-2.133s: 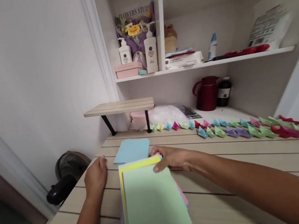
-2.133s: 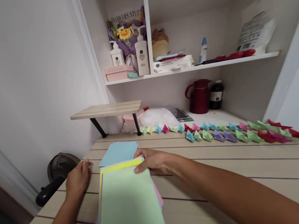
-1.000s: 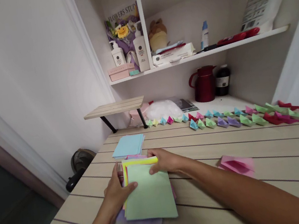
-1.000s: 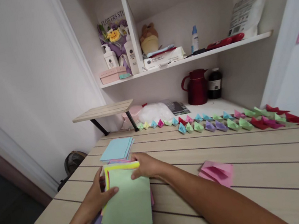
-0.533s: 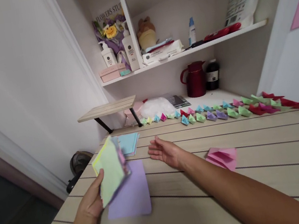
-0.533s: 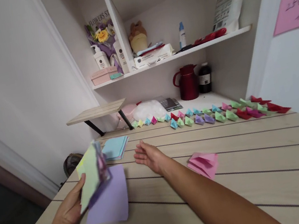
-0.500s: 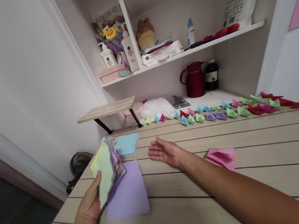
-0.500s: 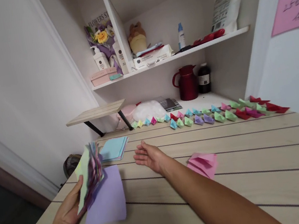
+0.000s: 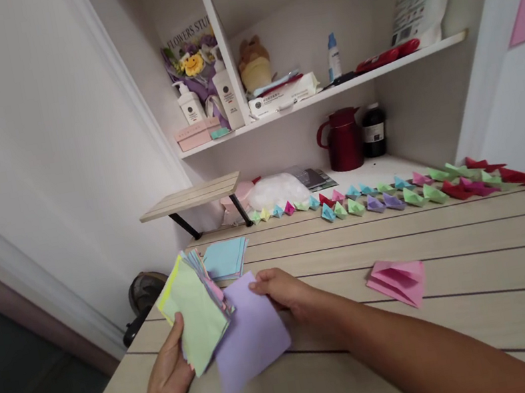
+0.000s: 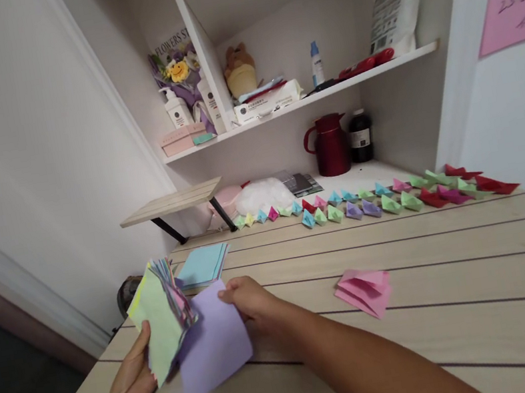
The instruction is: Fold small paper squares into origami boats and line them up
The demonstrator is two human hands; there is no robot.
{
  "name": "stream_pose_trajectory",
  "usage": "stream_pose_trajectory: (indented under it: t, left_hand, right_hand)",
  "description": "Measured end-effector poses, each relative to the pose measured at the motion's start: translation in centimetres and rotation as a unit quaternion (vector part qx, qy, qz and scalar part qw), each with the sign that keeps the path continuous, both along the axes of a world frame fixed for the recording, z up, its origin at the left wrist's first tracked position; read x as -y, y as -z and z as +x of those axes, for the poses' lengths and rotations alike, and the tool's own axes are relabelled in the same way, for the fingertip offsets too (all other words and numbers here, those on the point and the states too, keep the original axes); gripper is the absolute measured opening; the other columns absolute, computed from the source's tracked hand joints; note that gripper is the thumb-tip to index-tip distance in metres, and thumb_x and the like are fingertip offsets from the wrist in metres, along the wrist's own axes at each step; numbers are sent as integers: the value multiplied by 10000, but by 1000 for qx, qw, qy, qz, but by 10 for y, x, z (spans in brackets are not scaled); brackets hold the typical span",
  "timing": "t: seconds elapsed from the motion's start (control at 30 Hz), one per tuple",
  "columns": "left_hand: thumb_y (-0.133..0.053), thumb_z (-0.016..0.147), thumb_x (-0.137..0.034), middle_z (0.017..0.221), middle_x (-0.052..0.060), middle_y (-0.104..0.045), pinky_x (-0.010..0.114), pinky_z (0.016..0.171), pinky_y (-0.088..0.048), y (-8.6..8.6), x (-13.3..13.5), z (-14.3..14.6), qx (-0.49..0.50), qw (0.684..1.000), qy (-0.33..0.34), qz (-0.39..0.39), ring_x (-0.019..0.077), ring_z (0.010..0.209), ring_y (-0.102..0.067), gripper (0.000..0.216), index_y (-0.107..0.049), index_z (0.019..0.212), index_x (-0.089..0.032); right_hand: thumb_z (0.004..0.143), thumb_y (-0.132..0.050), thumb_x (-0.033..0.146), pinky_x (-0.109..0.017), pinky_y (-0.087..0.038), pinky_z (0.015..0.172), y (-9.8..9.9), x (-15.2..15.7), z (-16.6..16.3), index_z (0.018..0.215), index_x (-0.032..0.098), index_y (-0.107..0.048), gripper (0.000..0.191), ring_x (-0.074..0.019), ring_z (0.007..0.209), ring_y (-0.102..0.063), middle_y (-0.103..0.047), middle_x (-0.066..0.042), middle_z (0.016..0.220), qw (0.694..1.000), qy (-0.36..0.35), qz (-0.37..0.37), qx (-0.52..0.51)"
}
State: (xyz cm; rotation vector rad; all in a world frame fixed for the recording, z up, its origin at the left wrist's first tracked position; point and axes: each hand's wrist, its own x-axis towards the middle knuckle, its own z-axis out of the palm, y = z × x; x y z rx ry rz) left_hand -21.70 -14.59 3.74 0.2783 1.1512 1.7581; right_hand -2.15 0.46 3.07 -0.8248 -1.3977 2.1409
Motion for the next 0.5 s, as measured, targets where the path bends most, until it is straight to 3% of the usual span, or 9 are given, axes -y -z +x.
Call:
stream_pose_trajectory:
  t: [0.13, 0.3, 0.4, 0.5]
  left_hand:
    - [-562, 892, -168, 1084, 125, -731, 394, 912, -567, 3, -2, -5, -2, 999, -35, -8, 289, 1012, -679, 572, -399, 1440, -186]
    - [-522, 909, -173, 1114, 117, -718, 424, 951, -542, -3, 2, 4, 32, 999, 3, 13, 299, 1048, -660, 571, -370, 1458, -217]
    - [-517, 913, -184, 1064, 108, -740, 426, 934, -552, -13, 3, 22, 22, 999, 19, 28, 294, 1015, -682, 520, -432, 1424, -219]
    - [-618, 853, -184, 979, 116, -765, 402, 818, -604, -21, 1, 40, -37, 998, 44, -5, 302, 888, -725, 509, -522, 1352, -173]
  right_hand:
    - [746, -679, 380, -248, -365, 484, 5, -17, 6, 731, 199, -504, 252, -122, 469, -469, -543, 33, 563, 998, 58, -9, -5]
    - [763, -655, 385, -234, -338, 492, 11, -29, 12, 739, 218, -462, 256, -118, 474, -414, -472, 66, 541, 993, 114, -9, -21]
    - [787, -634, 369, -236, -369, 512, 14, -28, 9, 777, 225, -459, 227, -121, 485, -428, -485, 65, 567, 992, 115, -26, -37]
    - [825, -597, 342, -257, -431, 558, 14, -24, 7, 852, 223, -497, 157, -133, 529, -500, -558, 37, 640, 993, 91, -51, -58]
